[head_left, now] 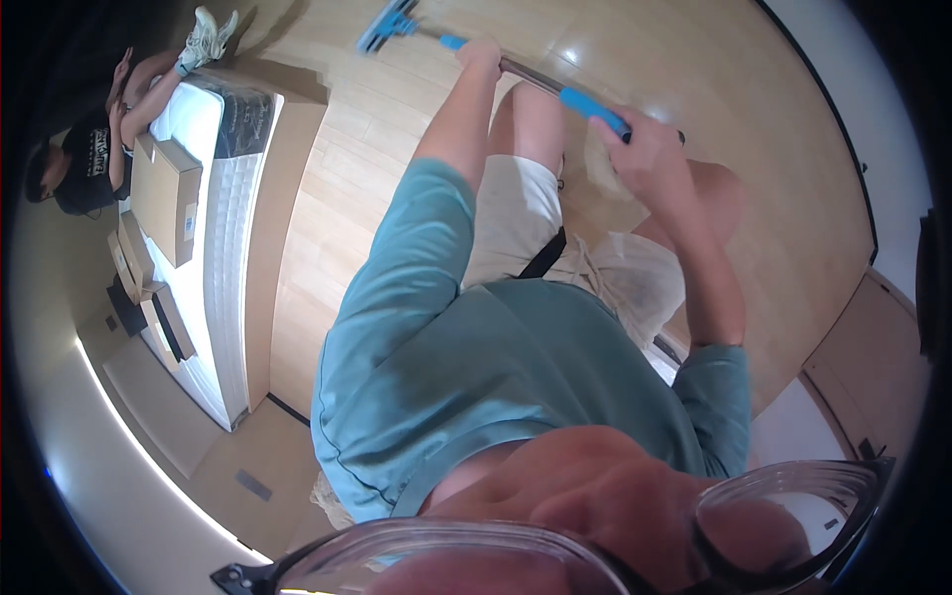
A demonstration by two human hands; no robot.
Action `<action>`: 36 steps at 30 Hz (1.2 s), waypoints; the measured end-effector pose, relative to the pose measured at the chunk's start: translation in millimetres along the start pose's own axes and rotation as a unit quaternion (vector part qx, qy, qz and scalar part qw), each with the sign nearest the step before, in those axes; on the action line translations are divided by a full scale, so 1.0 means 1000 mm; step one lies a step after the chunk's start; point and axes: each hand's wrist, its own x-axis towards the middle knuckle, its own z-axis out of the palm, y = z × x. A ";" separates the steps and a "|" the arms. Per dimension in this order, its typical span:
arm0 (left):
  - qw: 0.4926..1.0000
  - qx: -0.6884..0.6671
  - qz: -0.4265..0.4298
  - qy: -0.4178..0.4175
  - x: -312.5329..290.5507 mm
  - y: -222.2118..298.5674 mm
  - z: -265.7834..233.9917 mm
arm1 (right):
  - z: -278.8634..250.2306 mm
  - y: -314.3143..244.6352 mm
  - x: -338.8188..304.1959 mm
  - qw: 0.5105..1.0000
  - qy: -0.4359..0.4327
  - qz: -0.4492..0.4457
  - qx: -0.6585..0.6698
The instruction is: The person cleans a wooden floor and the top of a mattress using a handheld vacuum tool with a blue head, moving it in repeated strokes across the surfaces.
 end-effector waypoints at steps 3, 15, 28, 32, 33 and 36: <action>0.937 0.304 0.100 -0.138 -0.032 0.048 0.050 | 0.038 0.023 -0.012 0.994 0.019 0.095 0.053; 0.970 0.025 -0.152 -0.190 -0.143 -0.007 -0.157 | 0.187 -0.112 -0.056 0.678 -0.383 0.270 0.566; 0.875 0.149 -0.399 -0.232 -0.492 -0.065 -0.361 | 0.259 -0.236 -0.253 0.362 -0.813 0.176 0.421; 0.865 0.046 -0.429 -0.257 -0.511 -0.093 -0.374 | 0.308 -0.227 -0.291 0.434 -0.743 0.171 0.480; 0.872 0.017 -0.416 -0.259 -0.517 -0.084 -0.369 | 0.346 -0.218 -0.308 0.490 -0.688 0.117 0.523; 0.924 -0.025 -0.324 -0.204 -0.528 -0.110 -0.362 | 0.289 -0.207 -0.270 0.634 -0.585 0.271 0.426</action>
